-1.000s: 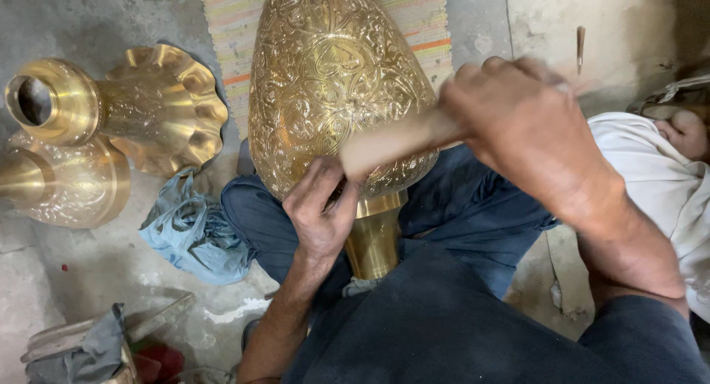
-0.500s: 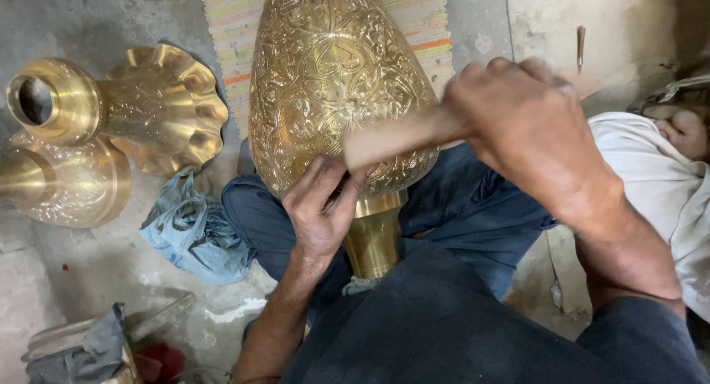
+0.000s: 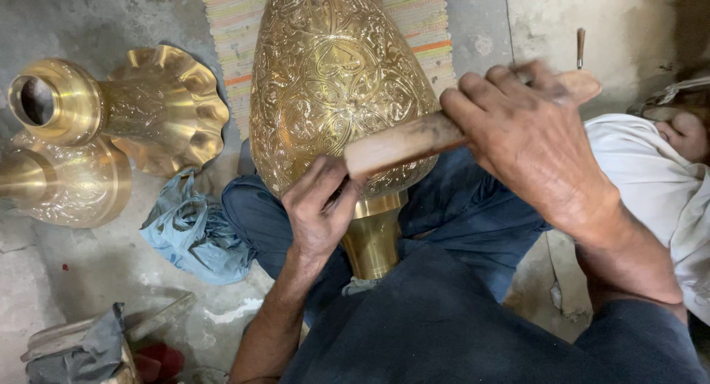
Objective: The person sits on the floor with a large engraved brass vase held between their legs and steadies it with one hand while driving a chisel against its surface with a wooden mallet, repositioning the chisel repeatedly to chase decorative patterns into the metal.
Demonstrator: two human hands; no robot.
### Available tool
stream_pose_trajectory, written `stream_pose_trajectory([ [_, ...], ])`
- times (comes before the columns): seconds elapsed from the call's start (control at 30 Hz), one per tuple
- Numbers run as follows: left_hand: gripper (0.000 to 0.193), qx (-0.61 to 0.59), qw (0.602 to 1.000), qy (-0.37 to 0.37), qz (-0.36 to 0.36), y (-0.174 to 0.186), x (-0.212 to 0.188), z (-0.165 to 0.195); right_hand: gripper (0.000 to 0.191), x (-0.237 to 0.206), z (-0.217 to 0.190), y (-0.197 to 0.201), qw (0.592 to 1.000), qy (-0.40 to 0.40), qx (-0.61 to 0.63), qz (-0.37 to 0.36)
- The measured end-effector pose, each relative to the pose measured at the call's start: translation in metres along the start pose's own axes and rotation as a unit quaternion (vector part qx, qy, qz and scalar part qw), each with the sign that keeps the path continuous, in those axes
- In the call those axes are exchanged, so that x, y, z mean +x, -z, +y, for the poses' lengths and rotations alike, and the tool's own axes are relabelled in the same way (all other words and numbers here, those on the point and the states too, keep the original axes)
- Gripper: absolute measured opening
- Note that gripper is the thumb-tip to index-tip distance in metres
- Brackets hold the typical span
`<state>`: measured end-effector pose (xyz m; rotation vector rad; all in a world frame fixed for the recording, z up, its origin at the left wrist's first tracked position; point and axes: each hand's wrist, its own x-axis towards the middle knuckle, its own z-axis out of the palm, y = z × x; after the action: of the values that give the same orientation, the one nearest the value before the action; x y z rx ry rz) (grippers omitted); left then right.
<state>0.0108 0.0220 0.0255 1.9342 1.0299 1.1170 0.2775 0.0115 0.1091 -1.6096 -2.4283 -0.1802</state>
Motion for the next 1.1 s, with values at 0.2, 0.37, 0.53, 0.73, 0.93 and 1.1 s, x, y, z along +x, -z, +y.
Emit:
stream_pose_trajectory([
  [0.2,0.026,0.01,1.0,0.011,-0.011,0.002,0.002,0.002,0.035,0.002,-0.002,0.01,0.923,-0.207,0.323,-0.034],
  [0.37,0.026,0.04,0.999,-0.004,-0.008,0.003,0.004,0.002,0.03,0.008,-0.006,0.013,0.966,-0.123,0.225,0.007],
  [0.53,0.025,0.041,0.999,-0.006,-0.017,0.004,0.005,0.003,0.031,0.001,-0.002,0.006,0.999,-0.005,0.025,0.019],
  [0.73,0.034,0.034,0.999,-0.012,-0.013,0.003,0.004,0.003,0.034,-0.008,0.002,-0.001,0.937,-0.179,0.301,-0.003],
  [0.93,0.036,0.014,0.999,-0.024,-0.02,0.003,0.003,0.0,0.023,-0.003,-0.006,-0.002,0.908,-0.168,0.372,0.089],
  [1.1,0.031,0.06,0.998,-0.018,-0.026,0.006,0.004,0.004,0.031,0.0,-0.002,0.002,0.999,0.021,-0.002,0.034],
])
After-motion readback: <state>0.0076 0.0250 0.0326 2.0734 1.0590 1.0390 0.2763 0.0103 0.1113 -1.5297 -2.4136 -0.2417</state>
